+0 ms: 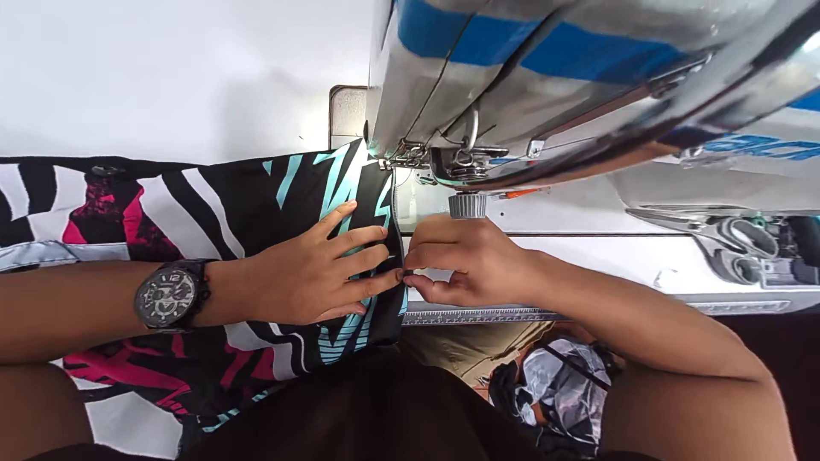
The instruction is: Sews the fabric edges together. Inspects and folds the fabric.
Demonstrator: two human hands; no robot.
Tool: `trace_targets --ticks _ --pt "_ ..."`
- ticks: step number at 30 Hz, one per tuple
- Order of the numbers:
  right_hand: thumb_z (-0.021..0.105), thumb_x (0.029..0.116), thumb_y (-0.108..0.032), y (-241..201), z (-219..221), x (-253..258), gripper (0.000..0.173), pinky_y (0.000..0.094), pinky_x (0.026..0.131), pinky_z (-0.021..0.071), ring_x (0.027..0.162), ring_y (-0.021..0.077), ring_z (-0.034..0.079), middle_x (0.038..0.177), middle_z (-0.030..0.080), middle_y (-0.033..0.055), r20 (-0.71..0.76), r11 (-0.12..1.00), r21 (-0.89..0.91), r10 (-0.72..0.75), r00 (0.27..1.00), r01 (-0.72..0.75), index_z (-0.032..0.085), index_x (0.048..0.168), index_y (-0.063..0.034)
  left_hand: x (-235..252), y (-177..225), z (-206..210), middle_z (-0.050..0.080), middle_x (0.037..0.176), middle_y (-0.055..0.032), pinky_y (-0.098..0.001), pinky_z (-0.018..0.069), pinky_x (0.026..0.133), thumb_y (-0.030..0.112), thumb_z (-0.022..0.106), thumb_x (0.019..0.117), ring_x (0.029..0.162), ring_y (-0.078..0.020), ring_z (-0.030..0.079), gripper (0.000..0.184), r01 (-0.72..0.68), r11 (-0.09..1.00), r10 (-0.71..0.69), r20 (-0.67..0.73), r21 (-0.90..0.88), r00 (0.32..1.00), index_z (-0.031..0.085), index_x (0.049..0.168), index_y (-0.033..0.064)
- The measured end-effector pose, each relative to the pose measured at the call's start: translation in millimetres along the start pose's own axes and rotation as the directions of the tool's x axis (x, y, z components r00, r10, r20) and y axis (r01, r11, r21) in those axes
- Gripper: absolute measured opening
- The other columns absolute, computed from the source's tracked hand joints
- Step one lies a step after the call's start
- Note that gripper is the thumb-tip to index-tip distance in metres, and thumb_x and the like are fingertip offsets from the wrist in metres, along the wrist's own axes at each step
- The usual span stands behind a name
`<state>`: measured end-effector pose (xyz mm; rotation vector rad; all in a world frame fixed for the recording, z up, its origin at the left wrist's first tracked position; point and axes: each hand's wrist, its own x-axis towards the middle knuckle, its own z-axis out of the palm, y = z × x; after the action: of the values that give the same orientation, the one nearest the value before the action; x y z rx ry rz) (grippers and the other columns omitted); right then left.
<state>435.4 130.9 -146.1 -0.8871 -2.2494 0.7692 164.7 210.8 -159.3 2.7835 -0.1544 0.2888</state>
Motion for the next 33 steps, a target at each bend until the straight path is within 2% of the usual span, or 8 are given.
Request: trace_targets --ticks 9,14,17,22,25,29,31,33 --pt "0.064 0.0965 -0.019 6 1 -1 0.019 0.0298 0.058 0.0459 0.07 0.0171 0.061 0.075 0.065 0.0073 -0.015 0.996 -0.053 -0.075 0.997 0.074 0.073 0.087 -0.0055 -4 -5 -4 0.053 0.141 -0.0094 -0.0757 0.0136 0.115 0.044 0.029 0.1105 0.14 -0.0388 0.041 0.046 -0.076 0.996 0.08 0.102 -0.038 0.992 0.048 0.152 0.0365" --pt "0.065 0.0962 -0.017 9 3 2 0.017 0.0301 0.061 0.0472 0.071 0.0174 0.062 0.076 0.066 0.0081 -0.098 0.992 -0.117 -0.069 0.993 0.057 0.074 0.09 -0.0044 -5 -8 -7 0.042 0.16 -0.0086 -0.0639 0.0167 0.119 0.038 0.031 0.1108 0.146 -0.038 0.035 0.046 -0.148 0.989 0.145 0.12 0.016 0.982 0.047 0.153 0.0329" --pt "0.066 0.0969 -0.018 12 1 3 0.018 0.0286 0.062 0.0483 0.073 0.016 0.064 0.077 0.068 0.0085 -0.113 0.994 -0.109 -0.041 0.993 0.028 0.075 0.091 -0.004 -6 -11 -6 0.044 0.16 -0.0085 -0.0572 0.0235 0.117 0.035 0.03 0.1115 0.145 -0.0353 0.038 0.045 -0.184 0.983 0.182 0.096 0.017 0.979 0.049 0.152 0.0298" --pt "0.068 0.0947 -0.015 17 -3 7 0.017 0.0264 0.064 0.0513 0.072 0.0126 0.065 0.076 0.071 0.0079 -0.233 0.988 -0.154 -0.046 0.971 0.01 0.077 0.087 -0.0028 -4 -10 -6 0.044 0.162 0.0003 -0.0548 0.0251 0.12 0.026 0.031 0.1106 0.152 -0.0301 0.033 0.046 -0.222 0.973 0.228 0.114 -0.063 0.967 0.05 0.153 0.0239" --pt "0.07 0.091 -0.016 29 -10 16 0.016 0.0289 0.063 0.0534 0.068 0.0117 0.065 0.073 0.07 0.0054 -0.293 0.976 -0.197 0.028 0.956 -0.089 0.074 0.081 -0.0042 -3 -11 -8 0.048 0.159 0.0015 -0.0525 0.0297 0.116 0.026 0.032 0.1093 0.149 -0.0284 0.039 0.047 -0.23 0.969 0.24 0.115 -0.095 0.964 0.054 0.151 0.0232" --pt "0.071 0.0902 -0.025 45 -11 25 0.019 0.0309 0.057 0.0475 0.06 0.0082 0.06 0.066 0.066 0.0004 -0.309 0.933 -0.182 0.247 0.919 -0.312 0.073 0.08 -0.009 0 -12 -11 0.052 0.156 0.0016 -0.0521 0.0326 0.114 0.031 0.032 0.1089 0.145 -0.0273 0.044 0.047 -0.229 0.964 0.245 0.115 -0.135 0.963 0.058 0.147 0.0235" --pt "0.071 0.0904 -0.024 43 -9 26 0.02 0.03 0.058 0.0463 0.06 0.0081 0.059 0.066 0.065 0.0009 -0.319 0.933 -0.173 0.251 0.914 -0.316 0.074 0.081 -0.0076 2 -13 -13 0.055 0.153 0.0017 -0.0512 0.0353 0.112 0.035 0.033 0.1089 0.142 -0.0269 0.048 0.046 -0.224 0.957 0.247 0.107 -0.186 0.963 0.062 0.144 0.0241" --pt "0.072 0.0898 -0.02 34 -10 22 0.016 0.0259 0.061 0.0507 0.064 0.0073 0.06 0.071 0.067 0.0016 -0.292 0.949 -0.16 0.218 0.931 -0.272 0.075 0.086 -0.0058 5 -17 -13 0.064 0.142 0.0019 -0.0473 0.0387 0.108 0.033 0.036 0.1086 0.133 -0.0242 0.055 0.044 -0.212 0.928 0.232 0.032 -0.305 0.972 0.068 0.137 0.0225"
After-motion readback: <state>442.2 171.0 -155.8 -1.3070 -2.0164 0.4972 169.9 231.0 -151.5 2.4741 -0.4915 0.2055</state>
